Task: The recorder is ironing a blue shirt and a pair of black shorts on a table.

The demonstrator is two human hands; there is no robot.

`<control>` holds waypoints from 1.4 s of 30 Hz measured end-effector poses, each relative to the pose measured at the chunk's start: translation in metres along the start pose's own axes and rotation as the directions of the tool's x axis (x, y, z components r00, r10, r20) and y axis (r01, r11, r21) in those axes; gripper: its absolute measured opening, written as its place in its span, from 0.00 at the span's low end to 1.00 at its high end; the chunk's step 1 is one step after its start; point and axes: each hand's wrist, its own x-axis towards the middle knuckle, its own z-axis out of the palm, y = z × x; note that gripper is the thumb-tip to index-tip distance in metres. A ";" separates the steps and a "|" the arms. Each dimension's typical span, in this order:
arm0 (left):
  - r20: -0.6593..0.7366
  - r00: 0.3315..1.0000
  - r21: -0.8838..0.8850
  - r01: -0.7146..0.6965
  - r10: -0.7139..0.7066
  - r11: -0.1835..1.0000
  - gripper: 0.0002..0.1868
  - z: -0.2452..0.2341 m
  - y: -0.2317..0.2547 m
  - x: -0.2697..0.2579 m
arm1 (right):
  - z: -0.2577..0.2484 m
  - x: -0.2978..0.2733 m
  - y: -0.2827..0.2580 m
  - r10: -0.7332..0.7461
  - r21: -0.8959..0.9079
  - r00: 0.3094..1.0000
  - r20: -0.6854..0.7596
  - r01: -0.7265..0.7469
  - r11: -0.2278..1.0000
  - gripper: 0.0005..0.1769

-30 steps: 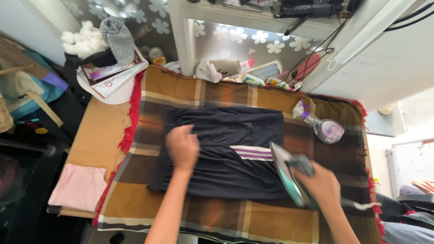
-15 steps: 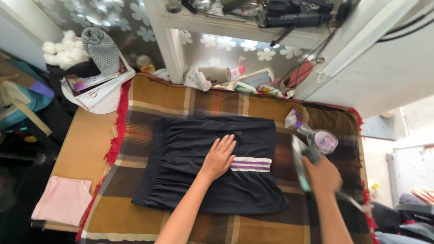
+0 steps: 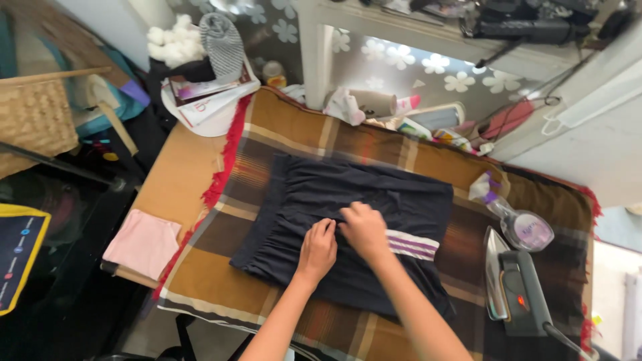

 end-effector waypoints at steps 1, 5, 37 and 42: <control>0.005 1.000 -0.002 -0.019 0.019 1.000 0.20 0.002 -0.003 0.000 | 0.022 0.004 0.004 -0.039 -0.085 0.997 0.073 0.045 0.995 0.15; 0.060 0.997 0.002 -0.044 0.043 0.999 0.22 -0.001 -0.014 0.001 | 0.062 0.006 0.019 -0.037 -0.213 0.981 0.189 0.077 0.974 0.04; 0.141 0.911 -0.222 -0.352 0.387 0.909 0.14 -0.002 0.054 0.107 | -0.035 -0.030 -0.015 0.424 0.282 0.868 -0.257 -0.352 0.892 0.14; 0.157 0.944 -0.174 -0.264 0.291 0.949 0.11 0.004 0.063 0.101 | -0.017 -0.051 0.016 0.437 -0.028 0.836 -0.332 -0.472 0.881 0.15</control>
